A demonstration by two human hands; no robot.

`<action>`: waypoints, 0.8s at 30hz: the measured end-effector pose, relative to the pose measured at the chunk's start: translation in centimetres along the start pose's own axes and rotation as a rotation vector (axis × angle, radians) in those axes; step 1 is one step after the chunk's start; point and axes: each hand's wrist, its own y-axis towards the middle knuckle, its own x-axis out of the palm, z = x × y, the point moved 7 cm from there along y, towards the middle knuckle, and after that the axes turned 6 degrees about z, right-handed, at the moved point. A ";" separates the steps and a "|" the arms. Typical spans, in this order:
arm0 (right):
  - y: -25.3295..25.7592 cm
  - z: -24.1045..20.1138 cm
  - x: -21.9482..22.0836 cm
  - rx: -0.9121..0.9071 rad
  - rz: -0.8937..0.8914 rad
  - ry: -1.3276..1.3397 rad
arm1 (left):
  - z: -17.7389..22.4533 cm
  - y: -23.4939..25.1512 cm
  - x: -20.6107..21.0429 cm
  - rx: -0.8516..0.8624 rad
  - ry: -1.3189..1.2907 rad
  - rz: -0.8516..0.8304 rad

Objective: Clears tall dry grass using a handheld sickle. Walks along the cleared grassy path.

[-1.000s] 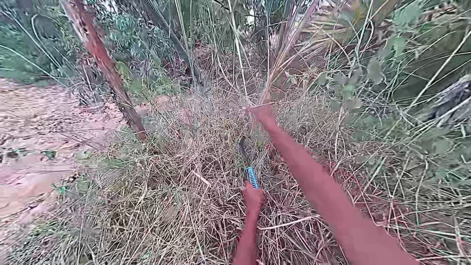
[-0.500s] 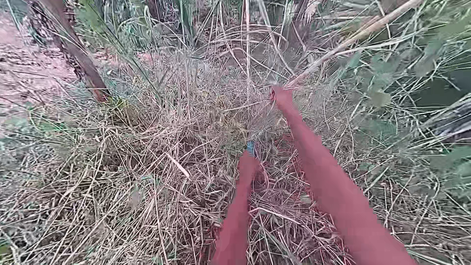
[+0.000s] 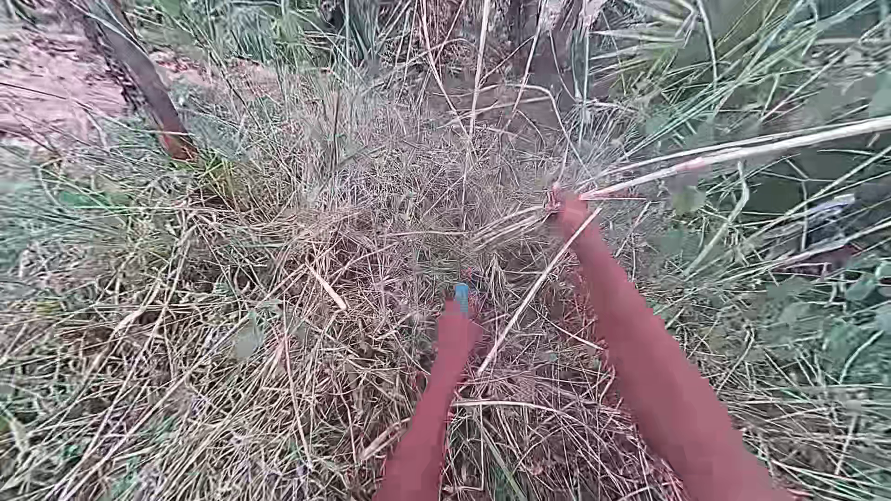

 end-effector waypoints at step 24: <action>-19.7 1.9 1.3 0.011 -0.019 -0.214 | 1.0 0.2 -2.7 0.126 -0.010 0.064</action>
